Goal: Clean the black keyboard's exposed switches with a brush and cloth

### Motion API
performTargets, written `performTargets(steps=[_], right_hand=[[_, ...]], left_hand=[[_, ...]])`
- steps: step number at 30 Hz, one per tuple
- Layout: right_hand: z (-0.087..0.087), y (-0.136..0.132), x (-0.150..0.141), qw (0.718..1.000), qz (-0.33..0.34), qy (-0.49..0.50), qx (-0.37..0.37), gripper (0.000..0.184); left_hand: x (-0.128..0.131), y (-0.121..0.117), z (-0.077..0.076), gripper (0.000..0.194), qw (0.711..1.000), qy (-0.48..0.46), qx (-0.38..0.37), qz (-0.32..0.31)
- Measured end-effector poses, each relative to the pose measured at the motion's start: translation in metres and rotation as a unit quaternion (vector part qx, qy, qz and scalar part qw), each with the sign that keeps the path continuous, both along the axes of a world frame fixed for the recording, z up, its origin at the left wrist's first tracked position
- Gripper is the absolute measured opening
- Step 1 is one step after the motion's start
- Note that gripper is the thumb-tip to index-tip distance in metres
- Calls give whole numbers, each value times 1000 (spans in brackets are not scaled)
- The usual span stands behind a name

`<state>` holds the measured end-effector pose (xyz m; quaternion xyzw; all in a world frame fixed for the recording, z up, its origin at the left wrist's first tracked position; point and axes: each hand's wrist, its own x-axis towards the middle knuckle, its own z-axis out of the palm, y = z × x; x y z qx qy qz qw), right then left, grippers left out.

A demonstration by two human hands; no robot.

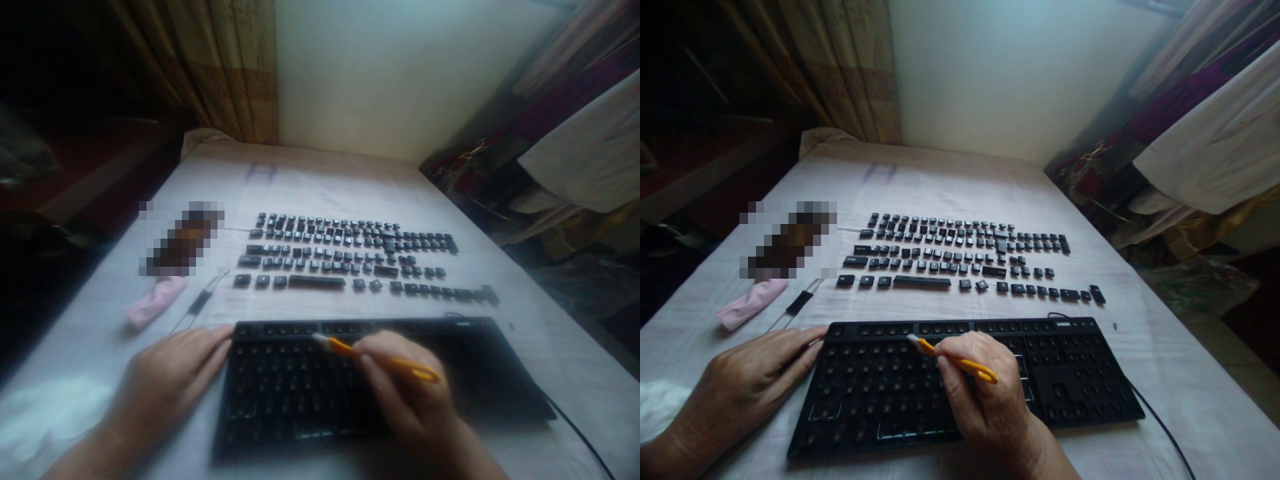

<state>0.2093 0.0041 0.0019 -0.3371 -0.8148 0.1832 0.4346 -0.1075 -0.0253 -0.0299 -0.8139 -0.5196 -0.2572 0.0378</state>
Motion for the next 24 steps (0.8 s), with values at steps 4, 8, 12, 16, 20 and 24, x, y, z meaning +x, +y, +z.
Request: performTargets(steps=[4, 8, 12, 16, 20, 24], right_hand=[[4, -3, 2, 999, 1, 35, 9, 29], [10, -2, 5, 999, -27, 25, 13, 25], [10, 2, 3, 1000, -3, -18, 19, 22], [8, 2, 2, 1000, 16, 7, 14, 26], [8, 1, 4, 999, -19, 24, 16, 24], [6, 3, 3, 1000, -6, -4, 10, 22]], left_hand=[[-2, 0, -1, 25, 1000, -11, -11, 4], [-2, 0, 0, 25, 1000, -3, -11, 4], [-1, 0, 1, 26, 1000, 6, -1, 0], [0, 0, 1, 26, 1000, 14, 0, 2], [-1, 0, 0, 26, 1000, 29, 2, -4], [-1, 1, -1, 25, 1000, 30, 5, -2]])
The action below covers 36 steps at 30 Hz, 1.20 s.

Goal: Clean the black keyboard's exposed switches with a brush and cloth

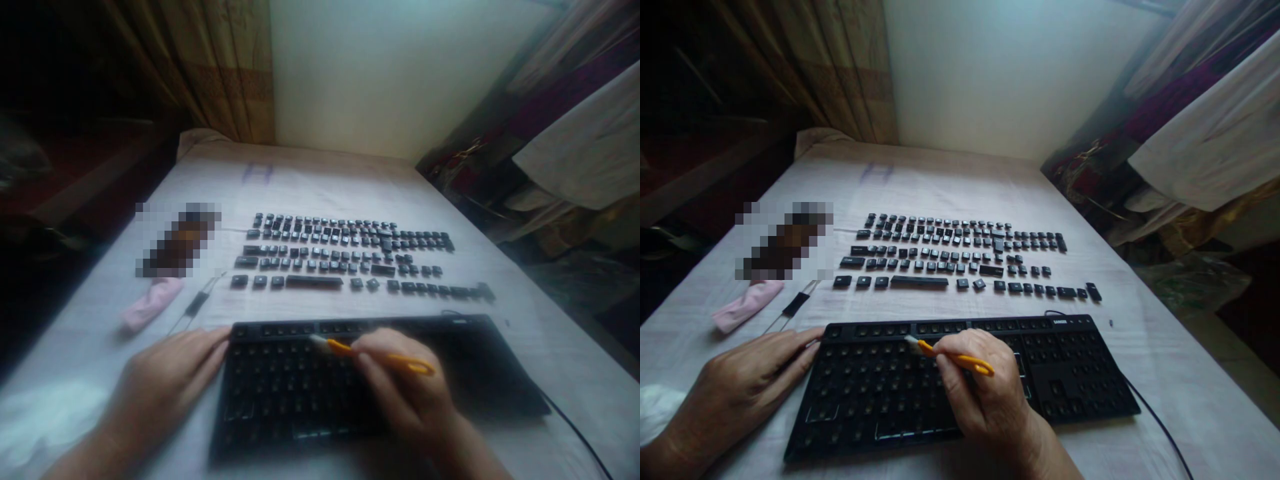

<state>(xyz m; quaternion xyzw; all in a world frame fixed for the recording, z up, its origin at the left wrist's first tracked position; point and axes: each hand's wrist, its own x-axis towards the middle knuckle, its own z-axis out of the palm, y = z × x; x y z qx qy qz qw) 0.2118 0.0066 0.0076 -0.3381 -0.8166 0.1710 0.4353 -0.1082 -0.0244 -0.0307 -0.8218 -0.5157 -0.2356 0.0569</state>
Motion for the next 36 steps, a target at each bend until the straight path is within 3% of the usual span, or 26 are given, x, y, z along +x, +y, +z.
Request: performTargets(steps=[3, 9, 14, 19, 24, 36], right_hand=[[2, 0, 0, 999, 17, 27, 4, 27], [5, -1, 2, 999, -30, 26, 19, 24], [0, 0, 0, 999, 4, 36, 1, 28], [-1, -2, 8, 995, -64, 80, -12, 30], [-4, -3, 19, 994, -98, 50, 7, 24], [6, 3, 8, 999, -42, -7, 27, 22]], left_hand=[[1, 0, 1, 26, 1000, -2, 2, -3], [1, 0, 3, 26, 1000, -1, 3, -1], [0, 0, 2, 27, 1000, -21, -10, 3], [0, -1, 2, 27, 1000, -27, -15, 2], [0, -1, 4, 27, 1000, -23, -8, 3], [-1, -1, -1, 28, 1000, 3, 8, -1]])
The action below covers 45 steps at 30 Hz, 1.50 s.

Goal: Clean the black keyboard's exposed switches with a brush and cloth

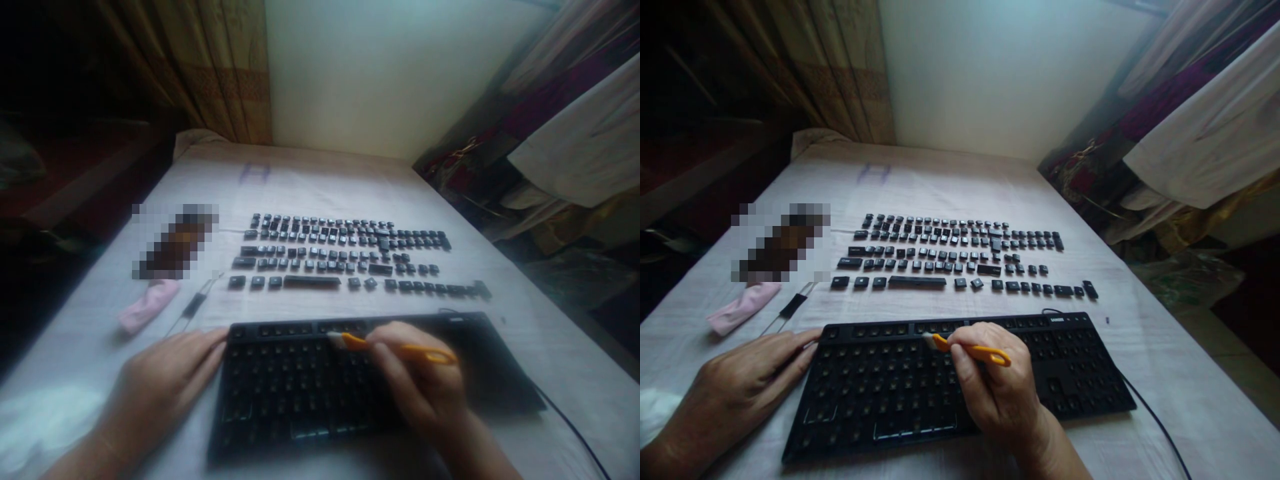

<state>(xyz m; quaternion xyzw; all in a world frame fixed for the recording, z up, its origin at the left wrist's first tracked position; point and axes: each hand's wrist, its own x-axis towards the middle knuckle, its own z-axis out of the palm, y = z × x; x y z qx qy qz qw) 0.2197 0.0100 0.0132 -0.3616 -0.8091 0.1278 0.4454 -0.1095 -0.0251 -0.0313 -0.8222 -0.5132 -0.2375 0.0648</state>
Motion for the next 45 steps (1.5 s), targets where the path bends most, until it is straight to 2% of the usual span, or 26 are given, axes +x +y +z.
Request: performTargets(steps=[6, 12, 17, 24, 29, 34, 39, 42, 45], right_hand=[[-1, -1, -1, 1000, 20, 11, -4, 23], [-3, -4, 2, 999, -31, 41, 1, 24], [-3, -1, -1, 1000, 17, 0, -21, 21], [-3, -3, 2, 999, -17, 37, -10, 22], [-4, -1, 1, 999, 18, 22, -23, 20], [-10, -2, 3, 992, -36, 112, -40, 33], [-8, -5, 3, 975, -97, 187, -75, 29], [-1, -7, 7, 968, -129, 195, -96, 23], [4, -8, 17, 974, -128, 161, -96, 20]], left_hand=[[0, 0, 2, 27, 1000, 0, -5, 1], [-1, 0, -1, 27, 1000, 14, 5, 1], [-1, 0, 0, 27, 1000, 5, -5, 0], [1, 0, 3, 29, 1000, -7, -11, 4], [1, 0, 2, 28, 1000, -15, -8, 5], [2, 1, 2, 29, 1000, 1, -1, 5], [3, 3, 4, 32, 1000, 14, 22, -4], [3, 4, 4, 32, 1000, 3, 25, -9], [2, 5, 4, 31, 1000, 0, 27, -12]])
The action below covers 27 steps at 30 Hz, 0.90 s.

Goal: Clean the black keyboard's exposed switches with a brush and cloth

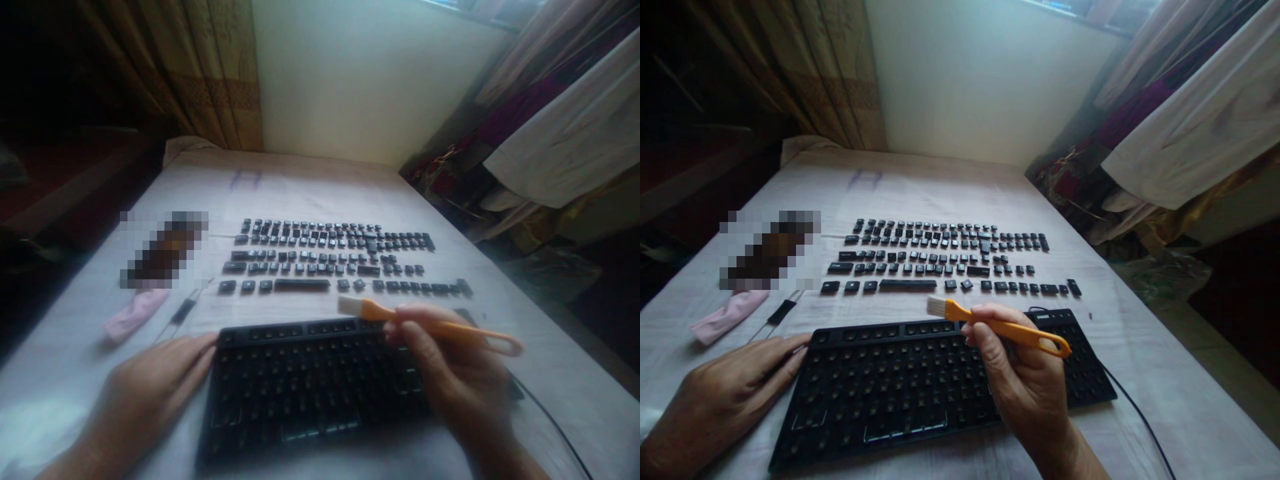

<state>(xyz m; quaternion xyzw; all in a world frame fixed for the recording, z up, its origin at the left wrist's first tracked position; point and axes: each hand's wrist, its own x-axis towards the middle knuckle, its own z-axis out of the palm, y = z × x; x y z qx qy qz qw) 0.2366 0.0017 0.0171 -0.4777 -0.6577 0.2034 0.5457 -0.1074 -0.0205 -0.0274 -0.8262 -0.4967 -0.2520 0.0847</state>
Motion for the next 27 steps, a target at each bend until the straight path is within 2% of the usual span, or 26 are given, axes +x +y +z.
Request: performTargets(steps=[3, 6, 12, 19, 24, 27], right_hand=[[-4, 2, 7, 996, 8, -67, 53, 18], [-12, 4, 7, 991, 18, -95, 94, 19], [-15, 4, 0, 988, 69, -112, 86, 21], [-14, 9, -3, 973, 116, -166, 113, 22], [-13, 7, -4, 973, 144, -144, 110, 29], [-9, 3, -2, 979, 128, -121, 104, 32]], left_hand=[[-1, 0, 1, 32, 1000, 15, 6, -2], [-1, 0, 1, 33, 1000, 25, 7, 0], [-3, -1, -4, 33, 1000, 9, 4, 1], [-10, -1, -11, 35, 1000, 5, -15, 5], [-14, -5, -17, 35, 998, -4, -52, 27], [-18, -8, -21, 35, 997, -1, -68, 31]])
